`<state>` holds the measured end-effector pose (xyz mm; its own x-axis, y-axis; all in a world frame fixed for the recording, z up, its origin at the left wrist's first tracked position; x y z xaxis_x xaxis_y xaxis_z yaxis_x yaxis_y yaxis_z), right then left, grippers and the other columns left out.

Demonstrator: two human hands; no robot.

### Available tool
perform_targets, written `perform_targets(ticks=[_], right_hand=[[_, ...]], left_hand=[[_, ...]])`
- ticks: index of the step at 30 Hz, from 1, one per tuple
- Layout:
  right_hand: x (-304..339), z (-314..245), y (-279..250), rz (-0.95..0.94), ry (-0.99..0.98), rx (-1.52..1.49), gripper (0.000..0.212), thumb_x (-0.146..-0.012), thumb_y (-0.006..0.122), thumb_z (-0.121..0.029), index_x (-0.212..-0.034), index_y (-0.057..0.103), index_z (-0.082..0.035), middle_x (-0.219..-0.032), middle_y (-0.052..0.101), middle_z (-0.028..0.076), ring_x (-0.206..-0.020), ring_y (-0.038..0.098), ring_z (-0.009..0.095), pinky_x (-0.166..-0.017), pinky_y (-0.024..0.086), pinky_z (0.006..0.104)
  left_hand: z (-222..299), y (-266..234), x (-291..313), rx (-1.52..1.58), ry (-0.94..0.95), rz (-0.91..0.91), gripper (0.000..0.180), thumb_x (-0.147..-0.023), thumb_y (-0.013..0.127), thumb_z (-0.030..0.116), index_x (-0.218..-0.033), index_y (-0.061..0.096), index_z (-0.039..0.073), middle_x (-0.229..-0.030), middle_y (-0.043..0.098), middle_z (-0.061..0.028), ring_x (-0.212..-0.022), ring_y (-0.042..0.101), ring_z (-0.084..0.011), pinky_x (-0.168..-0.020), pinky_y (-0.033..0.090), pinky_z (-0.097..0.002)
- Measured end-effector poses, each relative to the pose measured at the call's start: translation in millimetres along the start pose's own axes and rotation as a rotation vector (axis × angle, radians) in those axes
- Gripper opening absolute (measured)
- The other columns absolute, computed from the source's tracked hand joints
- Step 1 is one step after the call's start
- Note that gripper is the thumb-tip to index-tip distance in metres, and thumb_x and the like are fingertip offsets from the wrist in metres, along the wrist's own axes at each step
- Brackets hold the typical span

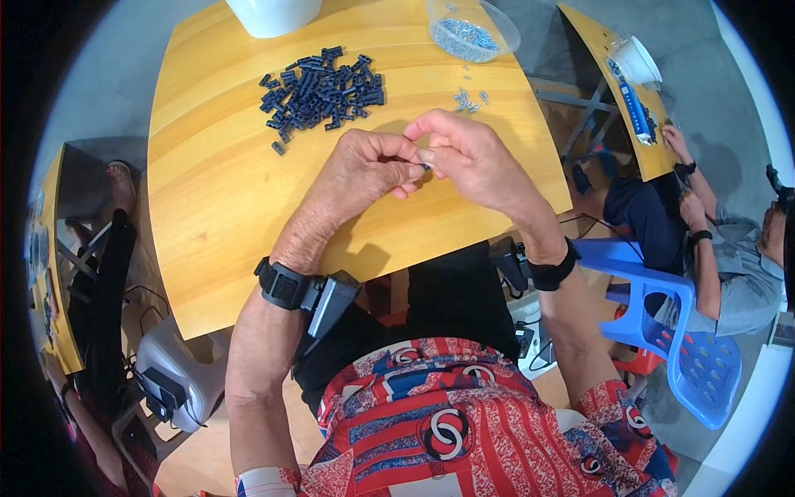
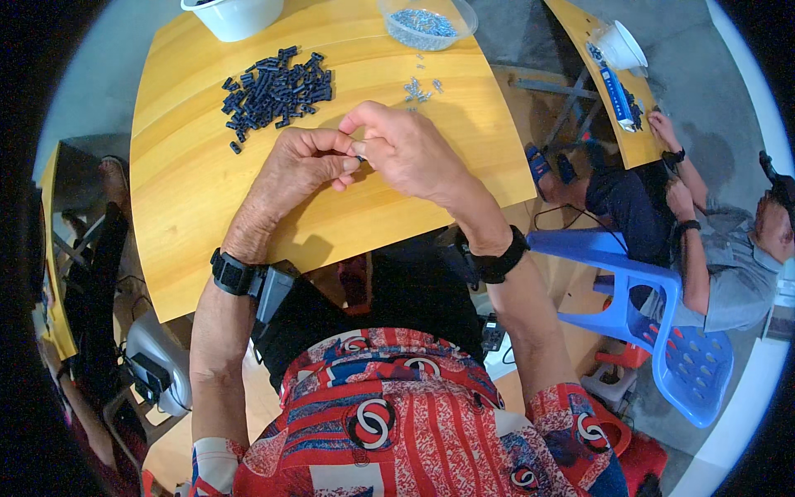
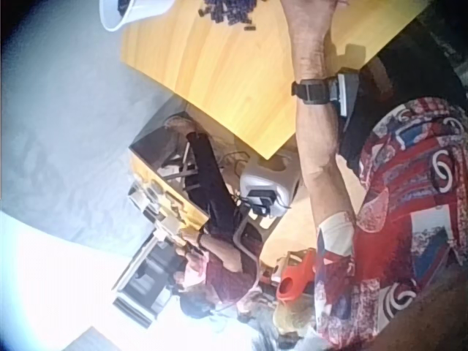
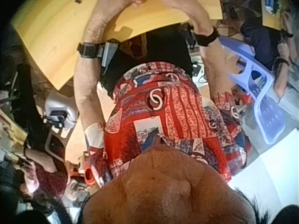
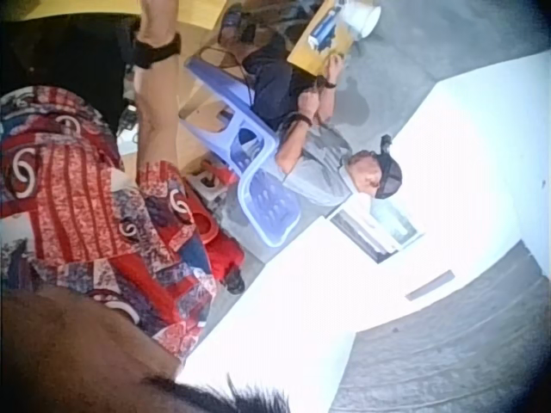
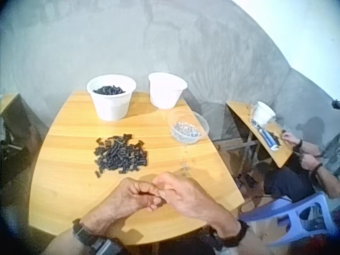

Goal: The person pours black plastic connectors from a bowl onto the table and then manually inserts small metal pins into them, repeating the process several times.

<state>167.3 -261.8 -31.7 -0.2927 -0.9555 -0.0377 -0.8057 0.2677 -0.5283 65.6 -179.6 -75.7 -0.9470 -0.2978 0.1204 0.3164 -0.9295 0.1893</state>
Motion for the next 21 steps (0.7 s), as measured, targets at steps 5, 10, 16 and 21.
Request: perform_targets(ticks=[5,10,16,21], right_hand=[[0.6,10.8,1.7,-0.055,0.009,-0.244,0.025,-0.083,0.047,0.001,-0.106,0.056,0.000,-0.059,0.047,-0.004,-0.054,0.045,0.004,-0.051,0.037,0.0220],[3.0,12.2,2.4,-0.064,0.065,-0.320,0.025,-0.085,0.048,-0.001,-0.108,0.056,0.001,-0.066,0.051,-0.004,-0.062,0.047,0.004,-0.055,0.038,0.0197],[5.4,6.7,2.6,-0.097,0.164,-0.428,0.025,-0.086,0.049,-0.004,-0.110,0.055,0.002,-0.072,0.053,-0.002,-0.067,0.049,0.004,-0.057,0.039,0.0194],[3.1,9.1,2.1,-0.075,0.075,-0.310,0.025,-0.087,0.050,-0.004,-0.110,0.055,0.002,-0.068,0.052,-0.002,-0.063,0.048,0.004,-0.056,0.039,0.0203]], left_hand=[[1.2,2.9,-0.2,0.032,0.052,-0.020,0.012,-0.087,0.061,0.006,-0.094,0.068,0.000,-0.075,0.066,-0.0035,-0.065,0.060,-0.0069,-0.060,0.051,-0.0209],[-1.7,2.2,-1.6,0.013,0.027,-0.021,0.012,-0.087,0.062,0.006,-0.095,0.068,0.000,-0.077,0.066,-0.0036,-0.066,0.060,-0.0071,-0.061,0.051,-0.0211],[-3.2,1.1,-1.0,0.045,0.024,-0.033,0.015,-0.087,0.064,0.009,-0.098,0.067,0.000,-0.078,0.066,-0.0042,-0.066,0.060,-0.0074,-0.061,0.051,-0.0214],[-1.1,1.4,-0.9,0.019,0.007,-0.026,0.015,-0.086,0.064,0.009,-0.097,0.067,0.000,-0.078,0.066,-0.0046,-0.067,0.060,-0.0075,-0.061,0.051,-0.0212]])
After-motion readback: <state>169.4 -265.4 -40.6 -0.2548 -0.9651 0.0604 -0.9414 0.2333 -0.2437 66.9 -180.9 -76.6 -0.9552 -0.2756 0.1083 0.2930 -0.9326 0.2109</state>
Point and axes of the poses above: each hand's wrist, its own x-axis away from the middle knuckle, its own y-axis out of the palm, z = x × y, the point moved 6 cm from there along -x, towards the middle knuckle
